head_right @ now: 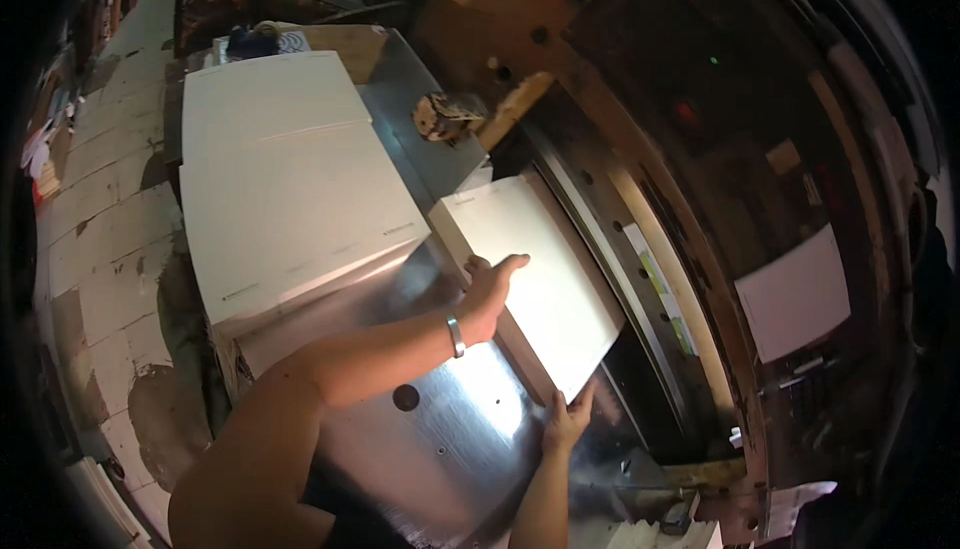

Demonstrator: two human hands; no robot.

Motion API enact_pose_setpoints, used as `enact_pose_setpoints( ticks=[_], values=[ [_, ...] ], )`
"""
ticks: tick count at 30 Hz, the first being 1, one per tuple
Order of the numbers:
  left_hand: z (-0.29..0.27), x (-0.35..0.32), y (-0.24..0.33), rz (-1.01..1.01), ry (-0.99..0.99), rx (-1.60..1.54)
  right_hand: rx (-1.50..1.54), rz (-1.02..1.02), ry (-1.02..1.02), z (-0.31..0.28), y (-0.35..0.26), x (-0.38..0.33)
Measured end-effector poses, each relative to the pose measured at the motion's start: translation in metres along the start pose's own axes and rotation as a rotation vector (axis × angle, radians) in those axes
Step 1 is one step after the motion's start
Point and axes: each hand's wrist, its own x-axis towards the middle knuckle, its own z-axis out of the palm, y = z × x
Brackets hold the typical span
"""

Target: The person aligns stacks of paper by hand on the metal bed of a cutting machine. The person picks up several thick stacks one at a time from the floor and table, taps them against the machine surface to straighten the edges, and places them into the cutting area.

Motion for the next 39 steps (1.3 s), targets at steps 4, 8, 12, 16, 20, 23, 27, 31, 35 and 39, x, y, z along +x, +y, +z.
enact_pose_setpoints(
  ticks=[4,8,12,16,20,23,27,31,35,39],
  values=[
    [-0.002,0.002,0.002,-0.075,-0.042,-0.055,-0.118,0.026,-0.023,0.008,-0.011,0.002],
    [-0.003,-0.002,0.003,-0.046,-0.002,-0.038,-0.183,0.046,0.001,0.011,-0.012,0.003],
    [-0.003,-0.001,0.007,-0.087,-0.025,-0.025,-0.164,-0.015,-0.002,0.010,-0.009,0.003],
    [-0.003,0.000,0.006,-0.093,-0.058,-0.056,-0.227,-0.011,0.010,0.010,-0.005,0.005],
    [-0.005,0.000,0.005,-0.086,-0.041,-0.055,-0.194,-0.007,0.013,0.010,-0.006,0.005],
    [-0.006,0.000,0.007,-0.083,-0.034,-0.032,-0.200,0.021,0.013,0.010,-0.009,0.004],
    [-0.006,-0.001,0.007,-0.084,-0.044,-0.056,-0.161,0.050,0.007,0.013,-0.014,0.002],
    [-0.007,0.003,0.005,-0.106,-0.073,-0.060,-0.254,0.062,0.001,0.017,-0.017,0.002],
    [-0.009,0.009,0.002,-0.102,-0.116,-0.028,-0.202,0.069,0.029,0.016,-0.018,0.004],
    [-0.008,0.008,0.002,-0.108,-0.127,-0.037,-0.219,0.100,0.033,0.013,-0.017,0.004]
  ],
)
